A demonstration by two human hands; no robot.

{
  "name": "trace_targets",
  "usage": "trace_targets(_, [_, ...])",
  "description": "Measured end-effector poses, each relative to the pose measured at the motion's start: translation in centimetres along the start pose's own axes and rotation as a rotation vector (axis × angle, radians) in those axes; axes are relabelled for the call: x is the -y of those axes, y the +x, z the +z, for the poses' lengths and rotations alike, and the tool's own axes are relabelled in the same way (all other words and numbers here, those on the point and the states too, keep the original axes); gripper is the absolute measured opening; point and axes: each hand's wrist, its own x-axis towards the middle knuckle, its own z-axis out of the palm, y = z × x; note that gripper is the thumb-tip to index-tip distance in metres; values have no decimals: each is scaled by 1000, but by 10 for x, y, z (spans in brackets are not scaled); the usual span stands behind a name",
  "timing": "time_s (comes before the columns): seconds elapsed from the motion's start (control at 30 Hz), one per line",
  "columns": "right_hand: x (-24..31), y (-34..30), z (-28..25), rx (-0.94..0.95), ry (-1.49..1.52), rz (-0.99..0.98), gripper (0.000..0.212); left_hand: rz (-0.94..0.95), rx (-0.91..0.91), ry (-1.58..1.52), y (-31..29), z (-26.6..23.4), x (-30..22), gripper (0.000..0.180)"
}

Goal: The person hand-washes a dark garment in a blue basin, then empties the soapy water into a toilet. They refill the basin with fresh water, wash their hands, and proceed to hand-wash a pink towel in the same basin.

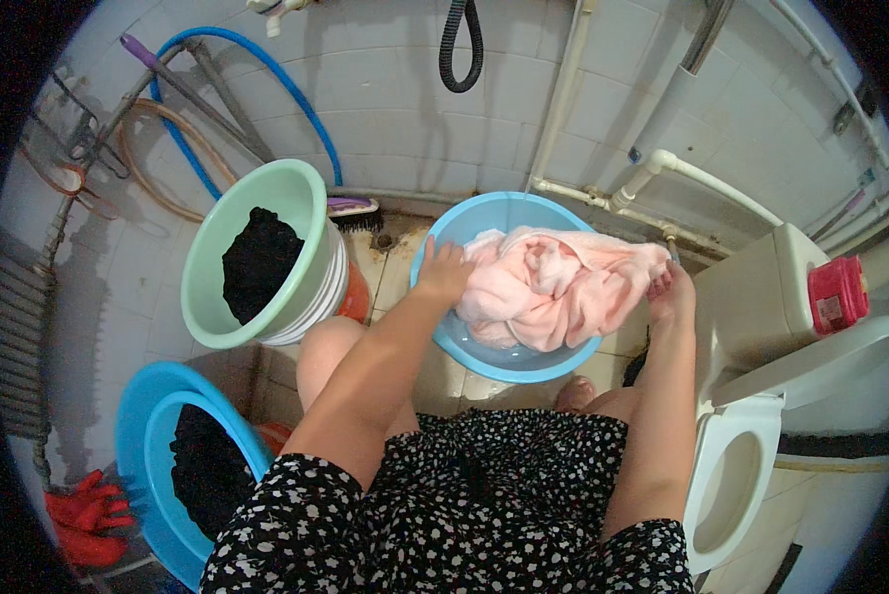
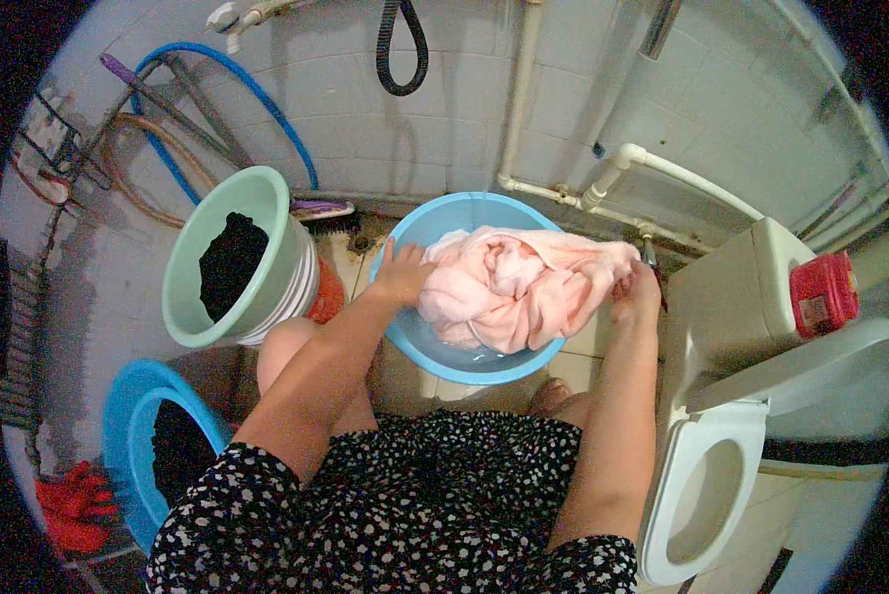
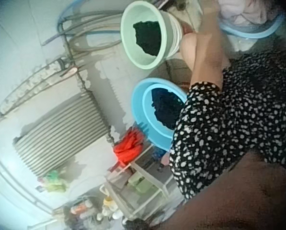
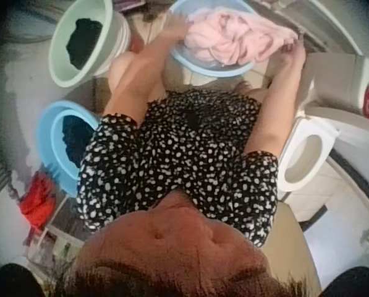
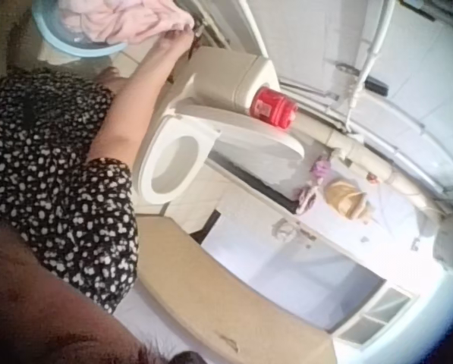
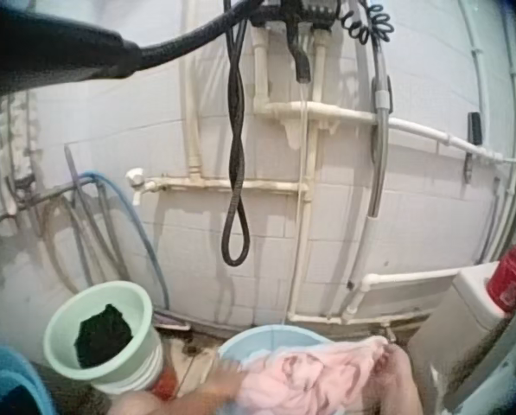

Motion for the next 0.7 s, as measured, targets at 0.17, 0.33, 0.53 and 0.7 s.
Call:
trace_targets(0.17, [-1,-30,17,41,-322,-92,61,-164,54,-364,26,-32,-1,37])
trace_targets(0.33, [-14,-53,33,192,-708,-566,64,-230,-245,-969,37,-84,-10,31])
trace_targets(0.53, [-54,-138,88,589,-1139,-1037,87,-311,-356,-1569,53,-121,-33,32])
trace_targets(0.7, [-68,-141,103,464,-1071,-1295,110,-73,-111,-1932,44,-150,-45,33])
